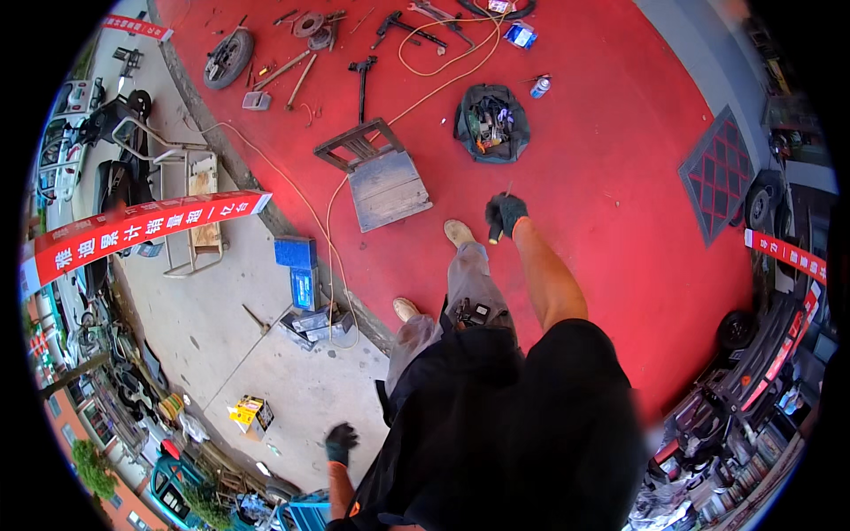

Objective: The person uses a screwdriver to tighten and adjust electrical connections on a series of batteries installed in a blue three-wheeled vehicle. After securing the connections, the person closes the battery compartment cover and moves around the workshop area.

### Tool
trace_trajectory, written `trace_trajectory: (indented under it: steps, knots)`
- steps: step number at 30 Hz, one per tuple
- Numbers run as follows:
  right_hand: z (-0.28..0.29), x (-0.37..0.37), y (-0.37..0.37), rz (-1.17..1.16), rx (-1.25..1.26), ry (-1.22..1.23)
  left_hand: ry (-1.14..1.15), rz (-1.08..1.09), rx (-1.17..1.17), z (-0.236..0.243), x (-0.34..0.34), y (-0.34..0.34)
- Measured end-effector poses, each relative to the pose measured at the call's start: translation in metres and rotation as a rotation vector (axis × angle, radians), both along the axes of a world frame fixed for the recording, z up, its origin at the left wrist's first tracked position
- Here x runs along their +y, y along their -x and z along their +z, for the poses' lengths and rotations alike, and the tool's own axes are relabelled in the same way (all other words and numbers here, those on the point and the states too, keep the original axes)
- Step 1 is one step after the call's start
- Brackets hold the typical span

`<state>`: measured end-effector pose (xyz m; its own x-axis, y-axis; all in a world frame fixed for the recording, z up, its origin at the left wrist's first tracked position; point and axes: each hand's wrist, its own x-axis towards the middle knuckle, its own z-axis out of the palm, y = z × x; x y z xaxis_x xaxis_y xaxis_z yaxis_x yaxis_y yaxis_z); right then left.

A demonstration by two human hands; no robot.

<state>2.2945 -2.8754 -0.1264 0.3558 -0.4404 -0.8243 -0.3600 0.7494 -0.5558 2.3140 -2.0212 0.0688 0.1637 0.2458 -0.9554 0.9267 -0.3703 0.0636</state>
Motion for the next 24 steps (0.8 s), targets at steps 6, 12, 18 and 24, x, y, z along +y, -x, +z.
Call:
trace_trajectory:
  steps: [6,12,18,24]
  knots:
    - [-0.029,0.041,-0.016,0.419,-0.007,-0.341,-0.073,0.117,-0.150,0.042,-0.072,0.202]
    - [-0.088,0.065,0.006,0.255,0.032,-0.749,0.008,0.212,-0.327,0.066,-0.122,0.228]
    - [-0.023,0.096,-0.068,0.643,0.192,-0.439,-0.159,0.288,-0.470,0.085,-0.212,0.249]
    - [-0.039,0.160,-0.123,0.996,0.278,-0.223,-0.208,0.535,-0.406,0.006,-0.242,0.397]
